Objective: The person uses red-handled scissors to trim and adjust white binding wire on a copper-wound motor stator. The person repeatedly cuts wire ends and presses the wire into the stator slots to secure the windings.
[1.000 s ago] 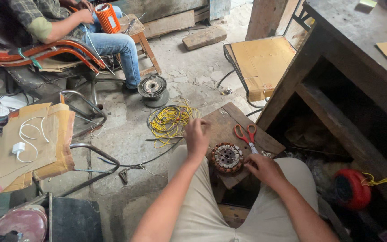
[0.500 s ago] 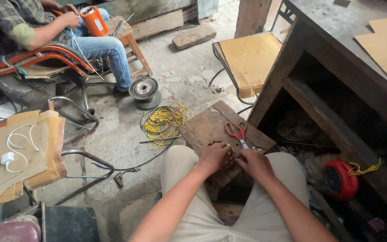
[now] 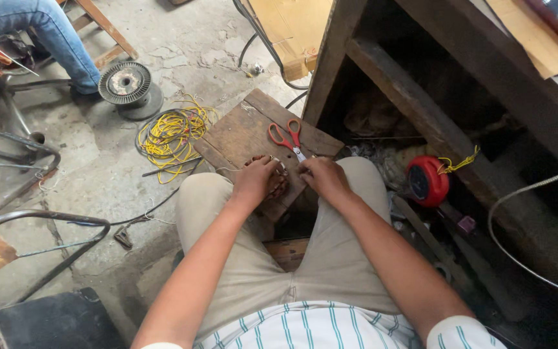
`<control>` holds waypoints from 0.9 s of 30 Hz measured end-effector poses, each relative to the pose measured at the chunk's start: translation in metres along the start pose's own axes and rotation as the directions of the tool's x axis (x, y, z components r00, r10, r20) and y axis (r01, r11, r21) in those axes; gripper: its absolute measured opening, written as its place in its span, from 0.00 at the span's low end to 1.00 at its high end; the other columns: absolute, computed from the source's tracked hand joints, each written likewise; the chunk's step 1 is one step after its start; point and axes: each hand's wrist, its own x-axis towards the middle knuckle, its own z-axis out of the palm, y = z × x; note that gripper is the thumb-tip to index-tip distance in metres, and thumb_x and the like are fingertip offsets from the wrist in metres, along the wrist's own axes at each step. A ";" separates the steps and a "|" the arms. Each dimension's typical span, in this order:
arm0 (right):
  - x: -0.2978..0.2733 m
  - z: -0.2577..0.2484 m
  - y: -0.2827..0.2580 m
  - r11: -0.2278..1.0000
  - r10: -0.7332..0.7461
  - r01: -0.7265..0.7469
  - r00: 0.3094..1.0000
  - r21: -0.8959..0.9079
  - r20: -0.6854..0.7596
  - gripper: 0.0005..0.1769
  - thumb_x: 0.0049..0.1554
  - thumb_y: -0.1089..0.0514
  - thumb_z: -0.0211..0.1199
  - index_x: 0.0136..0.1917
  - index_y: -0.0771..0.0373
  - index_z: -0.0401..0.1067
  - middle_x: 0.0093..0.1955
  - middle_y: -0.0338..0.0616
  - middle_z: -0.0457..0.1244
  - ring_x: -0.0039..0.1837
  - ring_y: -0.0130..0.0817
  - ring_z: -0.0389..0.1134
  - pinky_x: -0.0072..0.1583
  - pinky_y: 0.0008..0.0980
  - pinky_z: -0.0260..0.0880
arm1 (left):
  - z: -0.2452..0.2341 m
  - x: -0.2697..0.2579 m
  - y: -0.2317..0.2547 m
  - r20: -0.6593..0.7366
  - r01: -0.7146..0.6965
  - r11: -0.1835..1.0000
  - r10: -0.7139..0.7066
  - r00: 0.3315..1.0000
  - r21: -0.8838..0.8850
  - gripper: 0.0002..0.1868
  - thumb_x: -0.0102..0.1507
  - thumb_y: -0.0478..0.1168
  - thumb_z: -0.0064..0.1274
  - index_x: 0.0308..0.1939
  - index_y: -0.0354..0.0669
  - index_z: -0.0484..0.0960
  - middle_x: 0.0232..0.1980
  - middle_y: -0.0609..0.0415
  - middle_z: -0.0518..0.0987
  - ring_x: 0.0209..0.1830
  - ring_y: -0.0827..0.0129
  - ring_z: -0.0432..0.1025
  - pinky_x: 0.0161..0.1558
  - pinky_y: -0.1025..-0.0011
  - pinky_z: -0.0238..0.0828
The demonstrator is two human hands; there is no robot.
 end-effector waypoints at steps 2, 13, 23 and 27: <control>-0.001 0.000 -0.006 0.998 0.045 -0.043 0.997 -0.035 0.058 0.11 0.49 0.57 0.72 0.47 0.55 0.78 0.45 0.43 0.71 0.51 0.46 0.72 0.50 0.45 0.72 | 0.002 0.000 0.005 0.046 -0.006 0.997 0.003 0.999 0.075 0.12 0.60 0.43 0.58 0.46 0.50 0.80 0.46 0.55 0.79 0.49 0.55 0.76 0.40 0.53 0.74; 0.009 0.001 -0.011 0.991 0.092 -0.079 0.989 -0.111 0.114 0.11 0.52 0.50 0.70 0.46 0.56 0.78 0.44 0.47 0.71 0.49 0.49 0.73 0.49 0.46 0.72 | 0.046 0.012 0.001 -0.017 -0.134 0.921 0.151 0.988 0.365 0.07 0.59 0.38 0.51 0.40 0.42 0.80 0.44 0.49 0.77 0.46 0.58 0.76 0.37 0.62 0.78; 0.009 0.001 -0.011 0.996 0.078 -0.074 0.991 -0.039 0.105 0.11 0.51 0.50 0.71 0.46 0.56 0.79 0.43 0.45 0.72 0.48 0.46 0.74 0.48 0.44 0.72 | 0.048 0.007 -0.003 -0.052 0.080 0.996 -0.077 0.996 0.048 0.17 0.61 0.44 0.56 0.46 0.35 0.75 0.46 0.41 0.75 0.42 0.48 0.77 0.38 0.54 0.76; 0.007 0.001 -0.006 0.992 0.123 -0.117 0.985 -0.057 0.118 0.11 0.52 0.50 0.70 0.47 0.55 0.79 0.44 0.44 0.72 0.49 0.45 0.74 0.49 0.44 0.73 | 0.027 0.001 0.005 -0.148 0.023 0.999 -0.030 0.989 -0.046 0.12 0.65 0.45 0.55 0.47 0.42 0.77 0.45 0.47 0.77 0.44 0.50 0.77 0.41 0.54 0.75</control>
